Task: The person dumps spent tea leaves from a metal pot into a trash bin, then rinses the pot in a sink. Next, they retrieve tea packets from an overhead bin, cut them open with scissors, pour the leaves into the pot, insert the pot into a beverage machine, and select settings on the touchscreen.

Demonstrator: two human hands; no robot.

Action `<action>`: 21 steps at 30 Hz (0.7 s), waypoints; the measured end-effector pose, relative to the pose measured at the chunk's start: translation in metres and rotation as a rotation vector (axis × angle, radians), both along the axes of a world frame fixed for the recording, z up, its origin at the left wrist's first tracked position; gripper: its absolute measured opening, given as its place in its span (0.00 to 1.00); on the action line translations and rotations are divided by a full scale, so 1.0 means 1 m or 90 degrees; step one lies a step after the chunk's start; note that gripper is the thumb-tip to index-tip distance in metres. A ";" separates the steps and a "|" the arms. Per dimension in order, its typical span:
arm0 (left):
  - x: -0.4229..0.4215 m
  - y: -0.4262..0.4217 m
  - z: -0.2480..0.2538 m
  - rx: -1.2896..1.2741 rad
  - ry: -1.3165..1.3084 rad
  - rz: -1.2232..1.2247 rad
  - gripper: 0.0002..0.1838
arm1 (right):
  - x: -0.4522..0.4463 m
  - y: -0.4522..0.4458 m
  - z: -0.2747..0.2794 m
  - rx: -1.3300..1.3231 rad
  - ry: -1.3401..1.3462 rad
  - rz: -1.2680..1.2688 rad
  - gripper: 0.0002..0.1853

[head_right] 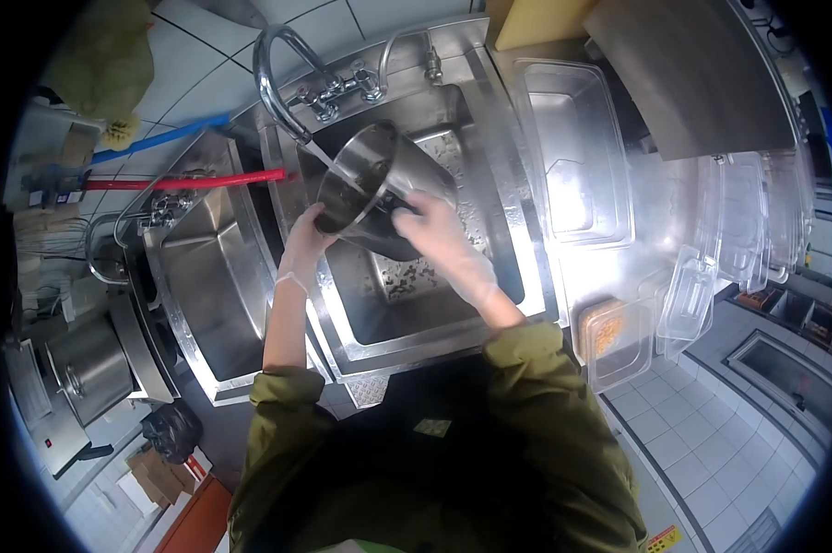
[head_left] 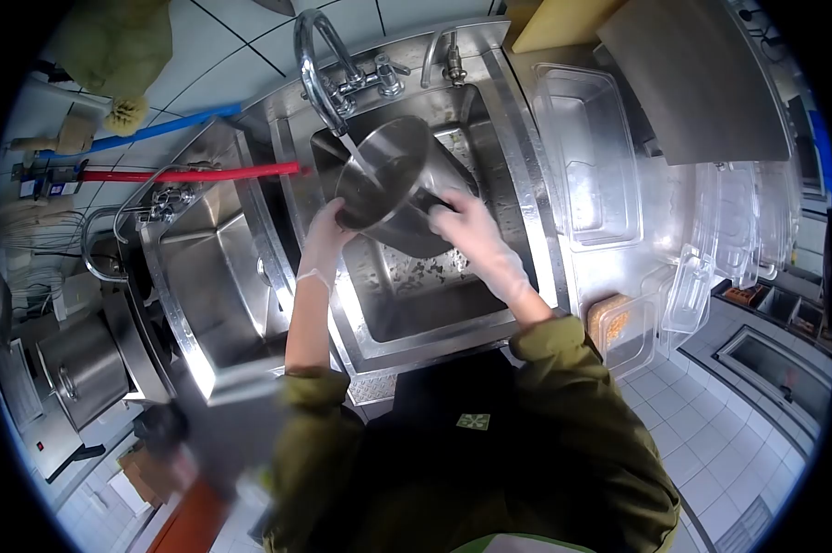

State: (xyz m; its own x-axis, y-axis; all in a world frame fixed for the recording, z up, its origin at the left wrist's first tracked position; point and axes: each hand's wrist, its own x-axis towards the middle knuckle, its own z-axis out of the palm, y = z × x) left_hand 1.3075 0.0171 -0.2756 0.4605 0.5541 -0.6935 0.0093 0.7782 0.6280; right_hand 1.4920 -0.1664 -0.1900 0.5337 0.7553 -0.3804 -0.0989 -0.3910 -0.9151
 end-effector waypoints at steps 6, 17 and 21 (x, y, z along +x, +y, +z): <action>0.042 -0.019 0.018 0.321 0.149 -0.145 0.07 | 0.019 -0.075 -0.023 0.085 0.270 -0.209 0.10; 0.066 -0.040 0.010 0.146 0.243 -0.260 0.09 | 0.019 -0.099 -0.079 -0.074 0.911 -0.350 0.12; 0.074 -0.044 0.003 0.199 0.228 -0.238 0.14 | 0.013 -0.102 -0.095 -0.092 1.058 -0.393 0.14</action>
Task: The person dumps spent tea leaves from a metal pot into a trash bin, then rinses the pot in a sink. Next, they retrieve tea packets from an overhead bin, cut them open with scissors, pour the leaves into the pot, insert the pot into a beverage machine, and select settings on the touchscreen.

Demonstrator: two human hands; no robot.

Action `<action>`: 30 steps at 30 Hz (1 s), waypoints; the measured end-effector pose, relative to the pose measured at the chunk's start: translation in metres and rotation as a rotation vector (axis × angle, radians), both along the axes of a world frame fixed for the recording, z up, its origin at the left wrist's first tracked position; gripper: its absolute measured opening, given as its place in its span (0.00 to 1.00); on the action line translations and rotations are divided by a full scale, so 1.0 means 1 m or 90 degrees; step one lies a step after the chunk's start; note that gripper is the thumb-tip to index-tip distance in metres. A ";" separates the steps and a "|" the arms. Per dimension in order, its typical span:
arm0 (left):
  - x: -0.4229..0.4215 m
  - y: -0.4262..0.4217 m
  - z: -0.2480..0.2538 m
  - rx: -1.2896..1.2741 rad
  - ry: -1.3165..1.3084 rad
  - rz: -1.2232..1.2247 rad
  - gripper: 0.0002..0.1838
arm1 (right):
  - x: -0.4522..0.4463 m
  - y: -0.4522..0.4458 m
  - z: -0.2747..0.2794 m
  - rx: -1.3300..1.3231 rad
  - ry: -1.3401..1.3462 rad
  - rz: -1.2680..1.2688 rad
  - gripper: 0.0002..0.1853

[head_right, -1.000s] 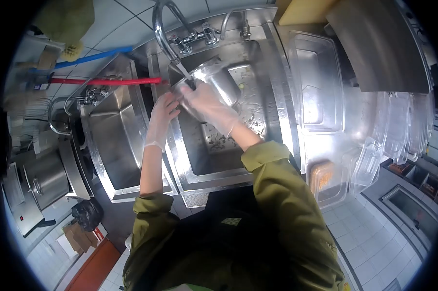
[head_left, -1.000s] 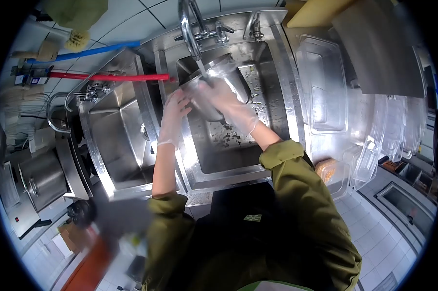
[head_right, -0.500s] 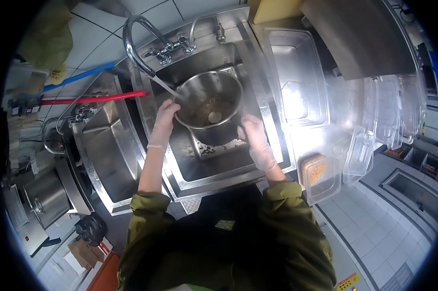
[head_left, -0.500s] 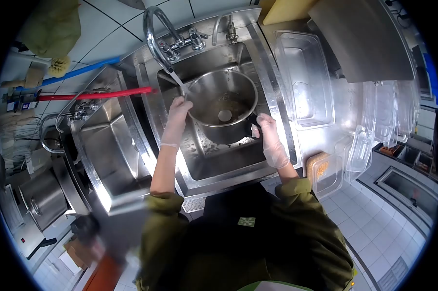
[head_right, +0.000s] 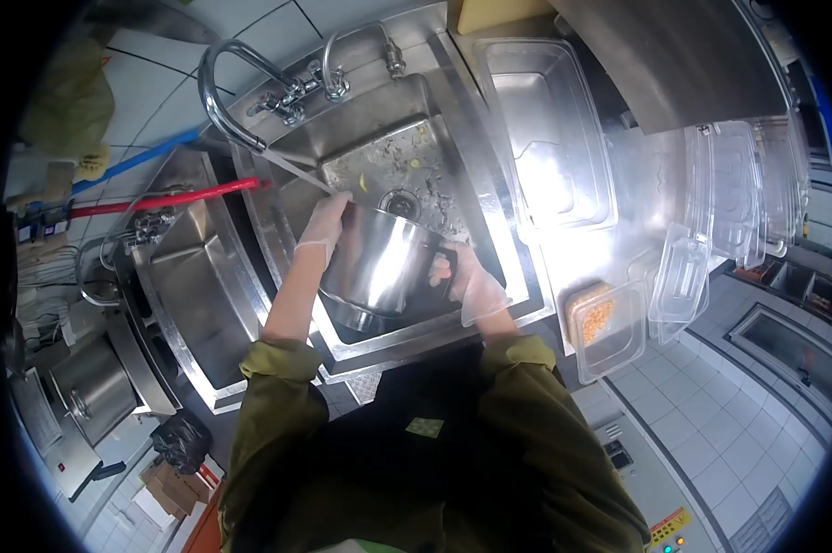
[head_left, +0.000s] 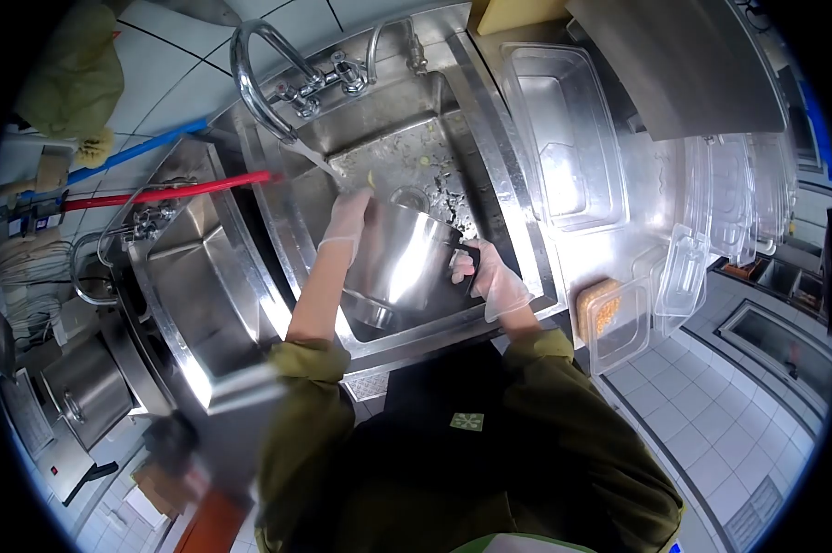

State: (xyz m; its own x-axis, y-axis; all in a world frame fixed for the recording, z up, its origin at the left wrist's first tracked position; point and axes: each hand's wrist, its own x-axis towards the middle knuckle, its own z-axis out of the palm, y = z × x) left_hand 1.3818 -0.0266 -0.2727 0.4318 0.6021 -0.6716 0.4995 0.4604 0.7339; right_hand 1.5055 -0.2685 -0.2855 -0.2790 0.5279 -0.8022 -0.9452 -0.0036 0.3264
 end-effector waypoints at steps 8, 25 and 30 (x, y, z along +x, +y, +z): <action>0.008 0.010 -0.026 -0.007 -0.035 0.046 0.12 | -0.012 0.002 -0.005 -0.039 0.015 -0.042 0.13; -0.067 0.036 -0.013 -0.191 -0.134 0.083 0.14 | -0.008 0.052 0.107 0.124 -1.116 0.733 0.24; -0.055 0.017 0.022 0.005 -0.244 0.081 0.13 | 0.010 0.032 0.076 0.096 -1.239 0.680 0.20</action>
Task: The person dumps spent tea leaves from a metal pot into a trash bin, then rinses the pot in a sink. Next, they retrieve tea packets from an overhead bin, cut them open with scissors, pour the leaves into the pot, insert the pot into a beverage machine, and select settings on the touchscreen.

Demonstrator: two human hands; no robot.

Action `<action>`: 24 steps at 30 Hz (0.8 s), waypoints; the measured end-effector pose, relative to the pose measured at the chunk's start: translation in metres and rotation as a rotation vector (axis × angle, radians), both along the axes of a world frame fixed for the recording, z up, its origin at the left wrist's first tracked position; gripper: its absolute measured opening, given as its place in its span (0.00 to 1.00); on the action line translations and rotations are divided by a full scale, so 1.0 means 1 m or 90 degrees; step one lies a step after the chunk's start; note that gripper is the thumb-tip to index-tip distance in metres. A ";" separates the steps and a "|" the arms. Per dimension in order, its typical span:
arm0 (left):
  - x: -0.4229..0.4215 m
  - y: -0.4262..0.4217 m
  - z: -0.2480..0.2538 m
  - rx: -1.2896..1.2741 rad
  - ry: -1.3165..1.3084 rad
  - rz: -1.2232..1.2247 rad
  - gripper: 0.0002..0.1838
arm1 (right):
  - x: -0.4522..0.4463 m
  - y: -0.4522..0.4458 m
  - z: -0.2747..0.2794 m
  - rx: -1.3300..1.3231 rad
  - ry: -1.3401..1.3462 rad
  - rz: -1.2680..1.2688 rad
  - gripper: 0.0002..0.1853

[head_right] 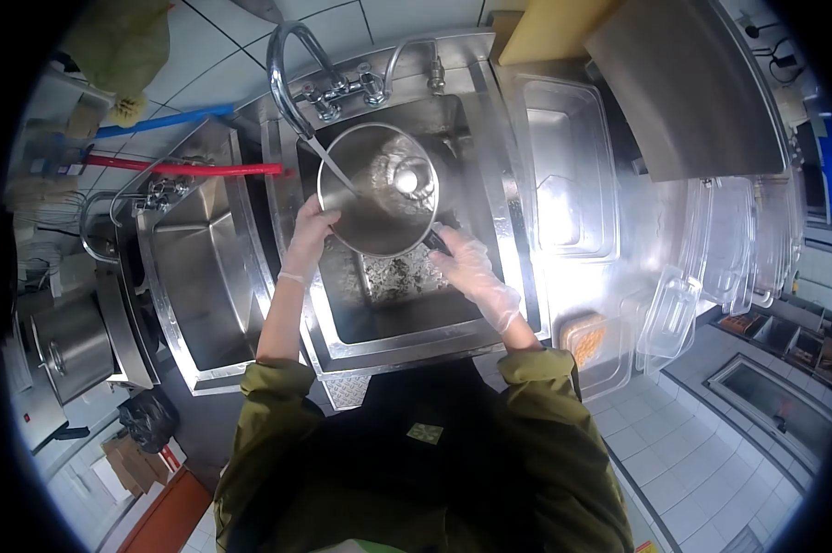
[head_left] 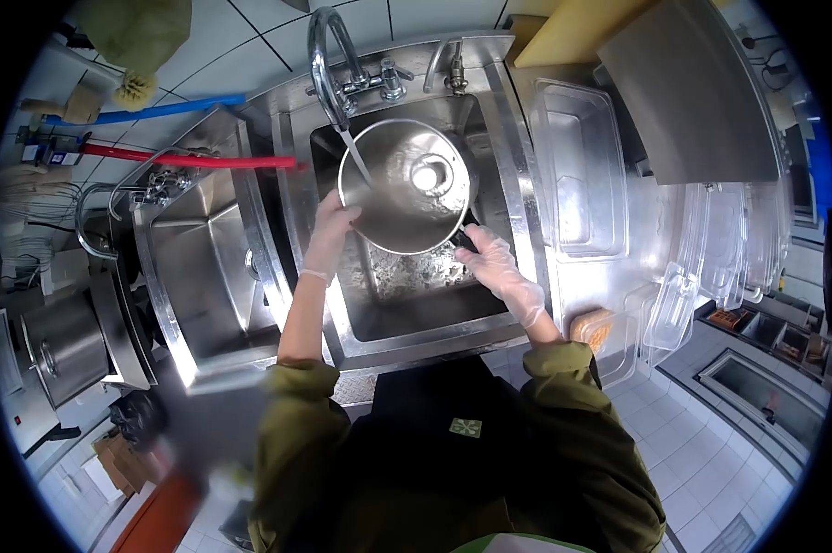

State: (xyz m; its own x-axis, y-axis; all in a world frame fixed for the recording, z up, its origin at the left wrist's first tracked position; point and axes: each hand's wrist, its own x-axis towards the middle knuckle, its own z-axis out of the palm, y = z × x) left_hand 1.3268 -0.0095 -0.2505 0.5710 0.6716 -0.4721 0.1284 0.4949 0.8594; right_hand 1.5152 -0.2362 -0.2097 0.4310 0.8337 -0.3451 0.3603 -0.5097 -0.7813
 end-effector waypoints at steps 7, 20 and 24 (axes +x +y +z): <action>-0.008 0.010 -0.004 0.338 0.110 0.025 0.10 | -0.020 0.011 -0.071 0.164 -0.102 -0.062 0.22; 0.006 -0.014 0.049 0.519 0.179 0.015 0.18 | -0.031 -0.003 -0.073 0.092 0.244 -0.252 0.20; 0.009 -0.026 0.055 0.357 0.226 -0.009 0.12 | -0.024 -0.015 -0.060 0.015 0.269 -0.263 0.19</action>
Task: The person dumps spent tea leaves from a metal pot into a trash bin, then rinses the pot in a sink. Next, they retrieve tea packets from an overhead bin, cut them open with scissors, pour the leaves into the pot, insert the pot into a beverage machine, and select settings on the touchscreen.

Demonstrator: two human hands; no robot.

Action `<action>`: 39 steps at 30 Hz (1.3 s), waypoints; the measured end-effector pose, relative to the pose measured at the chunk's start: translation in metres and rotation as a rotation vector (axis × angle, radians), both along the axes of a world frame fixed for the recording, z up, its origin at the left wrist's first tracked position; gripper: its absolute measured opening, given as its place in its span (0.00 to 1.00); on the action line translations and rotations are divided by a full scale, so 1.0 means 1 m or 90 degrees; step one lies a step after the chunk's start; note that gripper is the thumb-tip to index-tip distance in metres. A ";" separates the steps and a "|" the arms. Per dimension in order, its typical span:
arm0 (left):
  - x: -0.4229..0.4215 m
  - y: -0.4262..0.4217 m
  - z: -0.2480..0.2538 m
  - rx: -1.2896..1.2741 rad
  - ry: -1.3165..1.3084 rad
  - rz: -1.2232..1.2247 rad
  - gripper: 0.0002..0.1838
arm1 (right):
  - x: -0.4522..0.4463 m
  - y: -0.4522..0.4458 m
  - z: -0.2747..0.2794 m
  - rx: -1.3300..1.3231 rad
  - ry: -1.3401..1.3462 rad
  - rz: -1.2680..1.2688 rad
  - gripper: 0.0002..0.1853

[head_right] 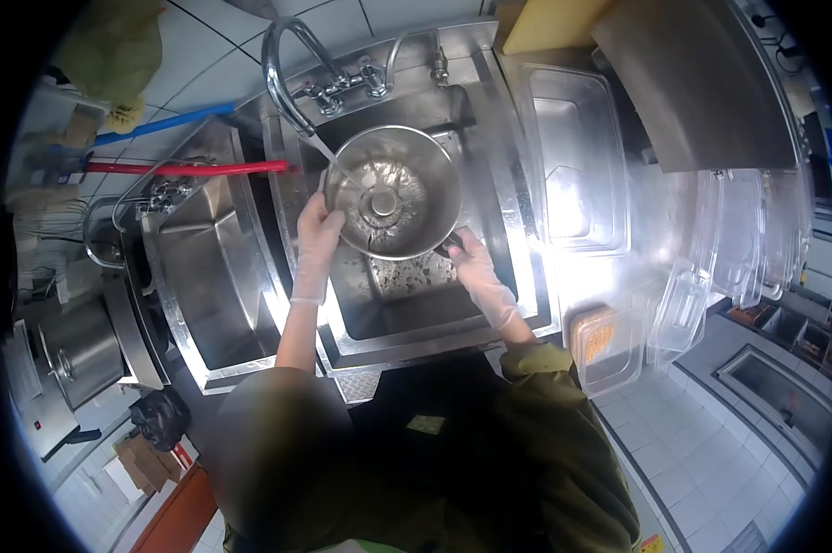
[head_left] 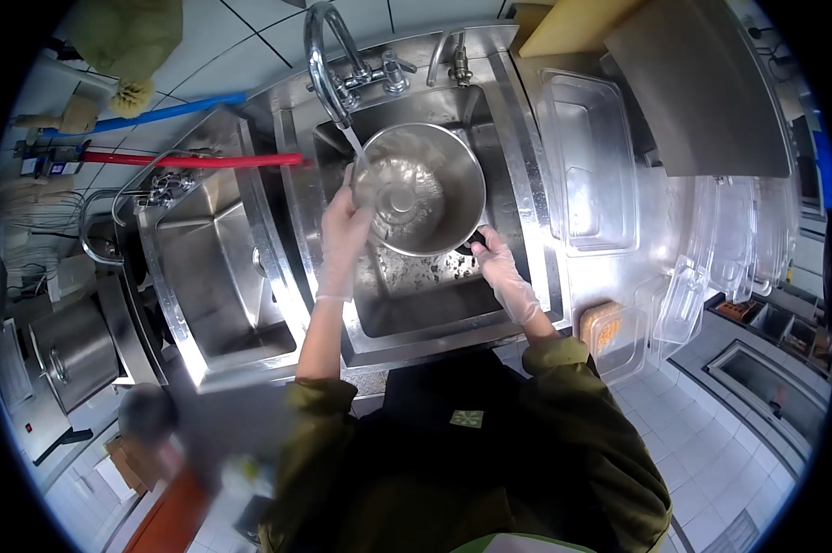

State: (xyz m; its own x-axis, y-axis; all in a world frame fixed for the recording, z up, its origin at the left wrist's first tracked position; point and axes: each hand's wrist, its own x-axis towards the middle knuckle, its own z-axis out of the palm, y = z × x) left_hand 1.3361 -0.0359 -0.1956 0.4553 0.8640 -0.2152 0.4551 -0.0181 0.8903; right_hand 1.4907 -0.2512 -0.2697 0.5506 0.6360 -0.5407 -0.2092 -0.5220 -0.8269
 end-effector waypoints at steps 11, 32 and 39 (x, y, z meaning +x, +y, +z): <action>-0.023 0.008 -0.008 -0.065 -0.187 0.115 0.19 | 0.022 0.042 -0.011 0.035 -0.089 0.128 0.15; 0.011 -0.065 0.073 0.269 -0.027 0.214 0.15 | 0.054 0.063 0.010 0.254 -0.215 0.101 0.12; 0.025 -0.075 0.087 0.228 -0.067 0.277 0.05 | 0.036 0.084 -0.030 0.265 -0.159 0.028 0.10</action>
State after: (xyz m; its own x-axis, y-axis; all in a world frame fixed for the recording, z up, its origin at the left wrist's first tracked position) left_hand 1.3613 -0.1111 -0.1084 0.0452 0.9872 0.1530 0.3981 -0.1582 0.9036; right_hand 1.5265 -0.1672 -0.3001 0.5990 0.7957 -0.0899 0.0378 -0.1402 -0.9894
